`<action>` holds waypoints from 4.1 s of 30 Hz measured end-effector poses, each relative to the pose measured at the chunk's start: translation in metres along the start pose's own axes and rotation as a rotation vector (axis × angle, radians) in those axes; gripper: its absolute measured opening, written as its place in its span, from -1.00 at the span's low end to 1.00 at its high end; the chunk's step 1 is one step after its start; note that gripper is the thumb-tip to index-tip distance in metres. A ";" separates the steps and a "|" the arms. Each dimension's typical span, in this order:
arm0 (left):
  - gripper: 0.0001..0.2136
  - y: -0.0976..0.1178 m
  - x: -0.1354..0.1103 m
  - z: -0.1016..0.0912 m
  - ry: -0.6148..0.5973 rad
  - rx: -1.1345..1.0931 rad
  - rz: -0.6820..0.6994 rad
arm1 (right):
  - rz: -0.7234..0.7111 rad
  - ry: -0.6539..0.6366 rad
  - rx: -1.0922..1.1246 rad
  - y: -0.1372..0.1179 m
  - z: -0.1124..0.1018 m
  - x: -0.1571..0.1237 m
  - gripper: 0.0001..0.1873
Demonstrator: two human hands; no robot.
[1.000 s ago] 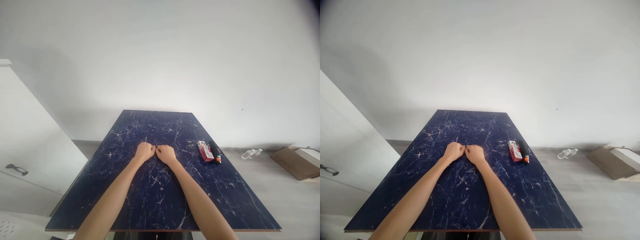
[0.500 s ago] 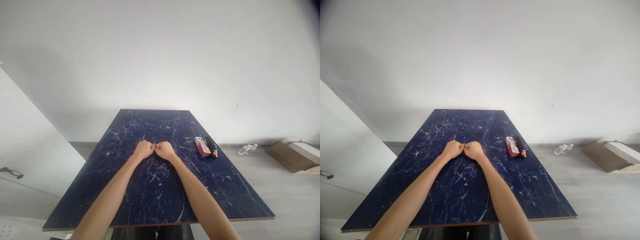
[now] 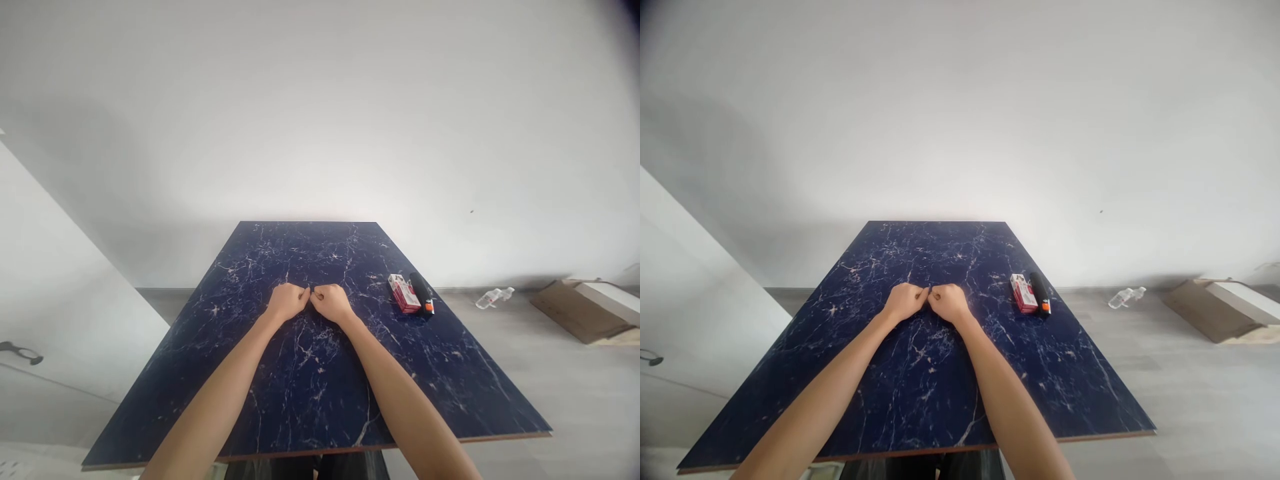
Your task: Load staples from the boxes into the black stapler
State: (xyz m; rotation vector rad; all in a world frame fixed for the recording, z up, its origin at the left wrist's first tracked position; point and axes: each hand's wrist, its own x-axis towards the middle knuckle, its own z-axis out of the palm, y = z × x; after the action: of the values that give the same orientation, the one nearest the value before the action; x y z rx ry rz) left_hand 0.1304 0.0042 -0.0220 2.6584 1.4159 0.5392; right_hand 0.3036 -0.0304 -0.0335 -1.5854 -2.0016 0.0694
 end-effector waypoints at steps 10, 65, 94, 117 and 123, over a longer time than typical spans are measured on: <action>-0.47 -0.029 -0.050 -0.015 0.184 -0.098 0.110 | 0.419 0.474 -0.383 0.087 -0.110 -0.036 -0.52; -0.10 -0.167 -0.109 -0.093 -0.187 -0.708 -0.263 | 0.148 -0.124 0.670 -0.107 0.085 0.067 -0.50; -0.50 -0.161 -0.104 -0.094 -0.057 -0.498 -0.346 | -0.114 0.046 0.303 -0.083 0.092 0.085 -0.54; -0.61 -0.144 -0.101 -0.101 0.046 -0.536 -0.642 | 0.378 0.093 0.586 -0.066 0.075 0.080 -0.57; -0.69 -0.122 -0.092 -0.072 0.480 -0.307 -0.565 | 0.231 0.008 0.503 -0.080 0.079 0.076 -0.61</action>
State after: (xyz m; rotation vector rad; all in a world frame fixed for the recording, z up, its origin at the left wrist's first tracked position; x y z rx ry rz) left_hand -0.0378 -0.0079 -0.0079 1.8384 1.9056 1.2448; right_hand 0.1872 0.0390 -0.0377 -1.4628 -1.6156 0.6049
